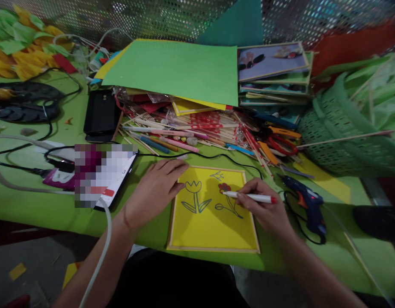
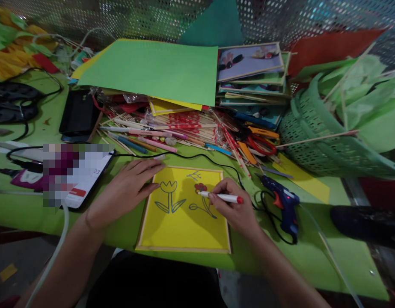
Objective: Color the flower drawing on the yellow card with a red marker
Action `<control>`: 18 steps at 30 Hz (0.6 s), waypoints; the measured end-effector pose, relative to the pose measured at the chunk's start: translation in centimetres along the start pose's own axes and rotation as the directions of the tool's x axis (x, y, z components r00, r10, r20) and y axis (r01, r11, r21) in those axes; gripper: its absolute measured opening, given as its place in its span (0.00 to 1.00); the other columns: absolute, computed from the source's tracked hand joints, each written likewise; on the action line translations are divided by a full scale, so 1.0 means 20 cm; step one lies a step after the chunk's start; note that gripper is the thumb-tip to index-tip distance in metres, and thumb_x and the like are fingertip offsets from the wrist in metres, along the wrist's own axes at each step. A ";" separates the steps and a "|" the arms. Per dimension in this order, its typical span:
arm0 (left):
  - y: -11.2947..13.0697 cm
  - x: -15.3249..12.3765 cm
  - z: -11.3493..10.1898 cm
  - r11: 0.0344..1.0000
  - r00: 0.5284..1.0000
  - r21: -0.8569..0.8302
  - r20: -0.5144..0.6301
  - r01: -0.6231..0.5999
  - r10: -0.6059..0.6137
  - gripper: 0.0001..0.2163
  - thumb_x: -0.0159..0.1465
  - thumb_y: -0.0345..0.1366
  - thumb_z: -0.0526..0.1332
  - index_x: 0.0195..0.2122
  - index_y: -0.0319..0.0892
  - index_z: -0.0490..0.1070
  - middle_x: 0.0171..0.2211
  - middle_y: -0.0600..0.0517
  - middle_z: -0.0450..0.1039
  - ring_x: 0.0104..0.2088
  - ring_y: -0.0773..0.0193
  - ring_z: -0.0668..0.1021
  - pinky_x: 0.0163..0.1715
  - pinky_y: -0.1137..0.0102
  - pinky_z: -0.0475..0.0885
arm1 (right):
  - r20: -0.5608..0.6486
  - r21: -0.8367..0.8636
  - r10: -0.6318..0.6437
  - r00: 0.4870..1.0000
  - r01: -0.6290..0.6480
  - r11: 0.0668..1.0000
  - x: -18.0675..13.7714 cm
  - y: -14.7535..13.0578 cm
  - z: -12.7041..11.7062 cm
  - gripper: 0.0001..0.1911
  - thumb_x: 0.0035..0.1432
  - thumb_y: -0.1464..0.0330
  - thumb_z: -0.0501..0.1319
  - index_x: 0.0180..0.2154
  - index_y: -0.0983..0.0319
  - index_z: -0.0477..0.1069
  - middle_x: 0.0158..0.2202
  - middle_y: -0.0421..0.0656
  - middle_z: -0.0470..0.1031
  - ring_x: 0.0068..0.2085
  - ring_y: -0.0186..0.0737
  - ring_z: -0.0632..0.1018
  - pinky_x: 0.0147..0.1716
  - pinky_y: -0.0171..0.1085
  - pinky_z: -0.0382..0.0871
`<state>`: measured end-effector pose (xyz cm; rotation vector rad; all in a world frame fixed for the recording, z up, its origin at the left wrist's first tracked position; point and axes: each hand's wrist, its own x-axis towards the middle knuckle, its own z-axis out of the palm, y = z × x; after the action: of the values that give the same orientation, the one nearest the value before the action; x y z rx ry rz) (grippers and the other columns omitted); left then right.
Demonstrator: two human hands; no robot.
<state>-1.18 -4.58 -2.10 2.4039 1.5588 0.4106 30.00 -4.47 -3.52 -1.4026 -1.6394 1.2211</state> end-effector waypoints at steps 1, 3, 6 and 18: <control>0.00 0.00 0.00 1.000 1.000 -0.001 0.000 -0.001 0.001 0.19 0.70 0.34 0.61 0.62 0.42 0.69 0.63 0.45 0.71 0.61 0.48 0.72 0.60 0.51 0.69 | 0.000 -0.004 0.000 1.000 0.000 1.000 0.00 0.00 0.00 0.08 0.62 0.62 0.67 0.34 0.58 0.71 0.26 0.39 0.75 0.26 0.36 0.72 0.25 0.34 0.63; 0.00 0.00 0.00 1.000 1.000 0.000 -0.002 -0.005 0.005 0.19 0.71 0.34 0.60 0.62 0.41 0.69 0.63 0.44 0.71 0.61 0.48 0.72 0.60 0.51 0.69 | -0.005 -0.015 0.004 1.000 -0.004 1.000 0.00 0.00 0.00 0.08 0.62 0.63 0.67 0.34 0.58 0.71 0.26 0.39 0.75 0.25 0.36 0.72 0.25 0.34 0.63; 0.00 0.00 0.00 1.000 1.000 0.002 0.000 -0.005 0.005 0.19 0.71 0.34 0.60 0.62 0.41 0.69 0.63 0.44 0.71 0.61 0.48 0.72 0.61 0.51 0.68 | -0.008 -0.016 -0.001 1.000 0.001 1.000 -0.01 -0.01 0.00 0.08 0.61 0.63 0.67 0.34 0.58 0.71 0.26 0.39 0.74 0.25 0.37 0.73 0.25 0.35 0.63; 0.00 0.00 0.00 1.000 1.000 0.016 0.006 -0.002 0.002 0.19 0.71 0.34 0.61 0.63 0.41 0.68 0.63 0.45 0.70 0.61 0.48 0.72 0.60 0.52 0.69 | -0.044 -0.044 -0.007 0.999 0.005 0.999 0.00 -0.01 -0.01 0.07 0.60 0.64 0.67 0.33 0.58 0.70 0.24 0.39 0.73 0.24 0.36 0.71 0.23 0.35 0.61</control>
<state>-1.20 -4.54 -2.14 2.4168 1.5631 0.3919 30.06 -4.51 -3.27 -1.4405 -1.6477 1.1498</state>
